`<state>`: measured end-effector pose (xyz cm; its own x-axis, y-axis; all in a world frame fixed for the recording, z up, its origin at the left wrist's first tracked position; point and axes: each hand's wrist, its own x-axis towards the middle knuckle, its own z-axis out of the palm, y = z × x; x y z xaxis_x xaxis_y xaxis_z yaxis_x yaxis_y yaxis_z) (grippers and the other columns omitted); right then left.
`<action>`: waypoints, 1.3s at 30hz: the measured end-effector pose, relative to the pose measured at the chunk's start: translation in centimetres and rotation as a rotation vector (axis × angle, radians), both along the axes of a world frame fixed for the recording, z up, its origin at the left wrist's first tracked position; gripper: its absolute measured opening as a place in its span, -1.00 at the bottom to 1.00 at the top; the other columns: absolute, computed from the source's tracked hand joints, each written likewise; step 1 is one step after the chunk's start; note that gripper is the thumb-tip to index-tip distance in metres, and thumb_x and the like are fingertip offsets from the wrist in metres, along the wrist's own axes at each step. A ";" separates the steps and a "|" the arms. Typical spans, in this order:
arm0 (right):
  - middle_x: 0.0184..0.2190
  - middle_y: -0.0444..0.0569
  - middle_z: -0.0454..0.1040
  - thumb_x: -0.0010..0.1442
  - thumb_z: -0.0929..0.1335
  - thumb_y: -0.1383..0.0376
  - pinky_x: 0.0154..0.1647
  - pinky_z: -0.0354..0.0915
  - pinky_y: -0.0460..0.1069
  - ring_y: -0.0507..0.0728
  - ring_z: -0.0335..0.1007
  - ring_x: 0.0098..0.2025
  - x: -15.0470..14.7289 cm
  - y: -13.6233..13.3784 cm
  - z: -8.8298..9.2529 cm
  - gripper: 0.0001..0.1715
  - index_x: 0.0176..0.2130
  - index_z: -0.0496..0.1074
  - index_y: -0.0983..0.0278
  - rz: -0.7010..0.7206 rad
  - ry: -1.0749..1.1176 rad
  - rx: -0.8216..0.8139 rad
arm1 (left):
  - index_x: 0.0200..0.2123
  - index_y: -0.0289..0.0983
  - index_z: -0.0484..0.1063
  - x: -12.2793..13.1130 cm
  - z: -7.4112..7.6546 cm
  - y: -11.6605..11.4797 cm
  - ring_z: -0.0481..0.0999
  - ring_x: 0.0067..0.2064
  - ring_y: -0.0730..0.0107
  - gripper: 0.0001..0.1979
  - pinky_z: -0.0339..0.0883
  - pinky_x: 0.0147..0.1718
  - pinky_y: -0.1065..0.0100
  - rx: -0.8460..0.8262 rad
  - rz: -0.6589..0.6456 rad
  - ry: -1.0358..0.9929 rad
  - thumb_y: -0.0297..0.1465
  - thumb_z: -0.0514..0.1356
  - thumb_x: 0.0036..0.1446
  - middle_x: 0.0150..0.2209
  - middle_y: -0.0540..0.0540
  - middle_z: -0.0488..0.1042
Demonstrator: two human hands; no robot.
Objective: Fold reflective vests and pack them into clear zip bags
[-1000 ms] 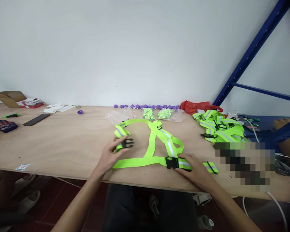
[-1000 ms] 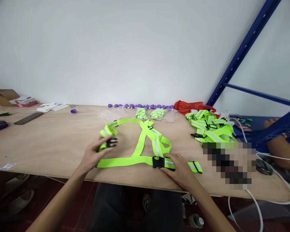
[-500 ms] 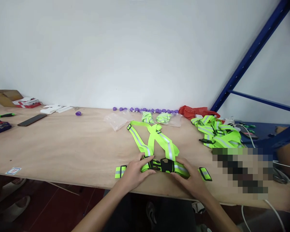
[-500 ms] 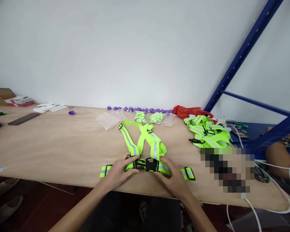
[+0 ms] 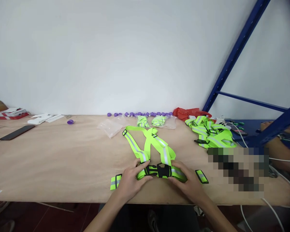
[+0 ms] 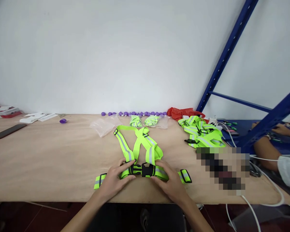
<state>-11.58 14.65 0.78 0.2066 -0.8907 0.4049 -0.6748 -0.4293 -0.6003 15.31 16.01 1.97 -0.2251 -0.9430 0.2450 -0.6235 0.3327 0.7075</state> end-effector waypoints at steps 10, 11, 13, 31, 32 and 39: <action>0.02 0.03 0.49 0.17 0.37 -0.04 0.13 0.45 -0.01 0.09 0.47 0.07 0.5 0.2 -0.2 -0.43 0.01 0.46 0.28 0.022 -0.030 0.045 | 0.18 0.06 0.40 -0.3 0.2 0.1 0.50 0.11 0.14 -0.47 0.43 0.13 0.17 0.018 -0.029 0.035 -0.05 0.26 0.13 0.13 -0.14 0.43; 0.02 0.03 0.49 0.16 0.37 -0.04 0.12 0.45 -0.01 0.09 0.47 0.07 0.7 0.3 -0.3 -0.43 0.01 0.46 0.28 0.029 -0.031 0.053 | 0.20 0.05 0.38 -0.5 0.2 0.1 0.51 0.10 0.16 -0.45 0.43 0.12 0.18 0.015 -0.042 0.045 -0.05 0.26 0.13 0.11 -0.14 0.44; 0.02 0.04 0.49 0.16 0.38 -0.04 0.13 0.44 0.00 0.09 0.47 0.07 1.4 0.2 -0.3 -0.44 -0.01 0.47 0.28 0.046 -0.024 0.064 | 0.23 0.04 0.33 -1.1 0.1 0.0 0.52 0.08 0.18 -0.41 0.44 0.10 0.21 0.006 -0.048 0.057 -0.06 0.27 0.13 0.09 -0.14 0.46; 0.17 -0.03 0.38 0.16 0.35 -0.10 0.30 0.33 0.11 0.18 0.35 0.23 -10.0 0.4 1.7 -0.34 0.14 0.43 0.13 -0.017 0.258 0.320 | 0.06 0.07 0.51 9.9 0.2 3.6 0.53 0.07 0.19 -0.58 0.48 0.04 0.34 0.000 0.018 -0.154 -0.09 0.28 0.11 0.07 -0.05 0.52; 0.17 -0.02 0.38 0.14 0.36 -0.11 0.30 0.33 0.11 0.18 0.35 0.23 -10.1 0.5 1.8 -0.31 0.15 0.43 0.14 -0.019 0.229 0.333 | 0.05 0.08 0.52 9.8 0.1 3.7 0.53 0.08 0.18 -0.58 0.48 0.05 0.33 0.027 0.031 -0.126 -0.09 0.29 0.10 0.08 -0.05 0.52; 0.11 0.10 0.43 0.00 0.43 -0.19 0.12 0.45 -0.08 0.15 0.43 0.14 -9.4 0.0 0.6 -0.17 0.06 0.48 0.29 -0.127 -0.294 0.283 | 0.03 -0.20 0.53 8.9 1.4 2.7 0.43 0.20 0.05 -0.46 0.40 0.18 0.19 0.296 0.126 0.418 -0.04 0.31 0.03 0.13 -0.16 0.49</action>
